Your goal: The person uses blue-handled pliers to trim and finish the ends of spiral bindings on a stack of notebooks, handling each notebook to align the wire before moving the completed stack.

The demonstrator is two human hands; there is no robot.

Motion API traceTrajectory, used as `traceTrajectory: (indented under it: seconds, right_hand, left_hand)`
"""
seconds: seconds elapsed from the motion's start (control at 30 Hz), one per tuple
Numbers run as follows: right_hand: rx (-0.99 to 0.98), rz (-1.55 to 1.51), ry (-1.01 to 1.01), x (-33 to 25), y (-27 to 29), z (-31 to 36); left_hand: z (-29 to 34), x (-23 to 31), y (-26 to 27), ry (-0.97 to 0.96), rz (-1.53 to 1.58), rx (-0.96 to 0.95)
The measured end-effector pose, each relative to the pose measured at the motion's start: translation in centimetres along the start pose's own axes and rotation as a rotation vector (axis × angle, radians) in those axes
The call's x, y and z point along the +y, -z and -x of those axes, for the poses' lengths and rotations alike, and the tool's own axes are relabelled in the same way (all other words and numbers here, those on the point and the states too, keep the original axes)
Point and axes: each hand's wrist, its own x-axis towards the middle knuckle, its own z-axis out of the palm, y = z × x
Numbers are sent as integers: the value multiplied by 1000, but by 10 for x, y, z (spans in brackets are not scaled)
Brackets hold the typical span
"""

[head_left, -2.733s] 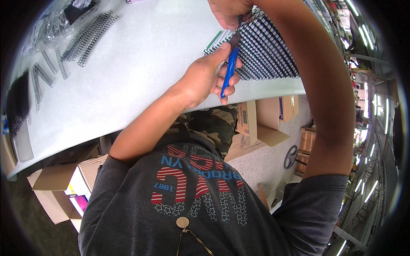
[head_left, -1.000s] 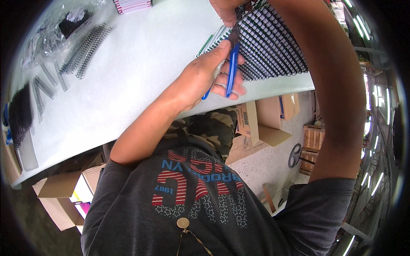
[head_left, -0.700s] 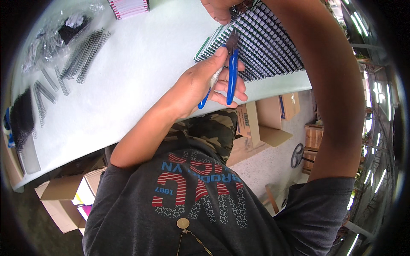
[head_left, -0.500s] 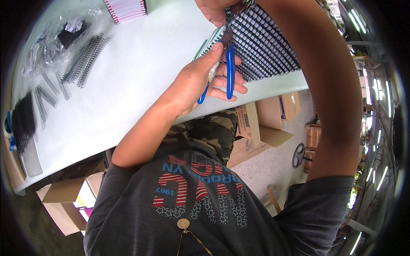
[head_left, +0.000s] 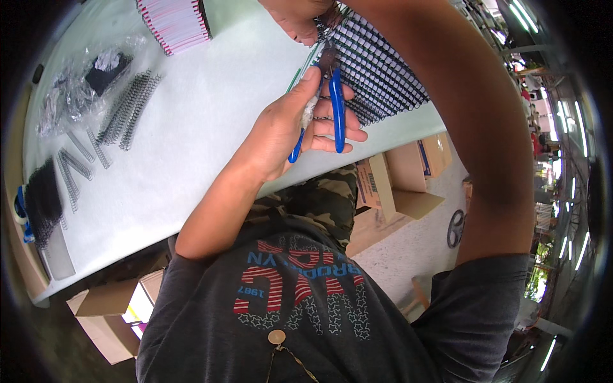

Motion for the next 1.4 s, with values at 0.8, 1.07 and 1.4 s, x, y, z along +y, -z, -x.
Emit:
traceTrajectory:
  seconds: [0.8,1.07,1.4]
  right_hand:
    - [-156,-56,-511,-22,25,-51]
    - [-167,-97,-589,-25,27,-58]
    - [-133,-311,-873,-41,40,-71]
  left_hand:
    - [-4,-2,-1,-7,95,-68]
    - [-9,1,14,6,301,-247]
    - [0,-1,1,-14,224,-173]
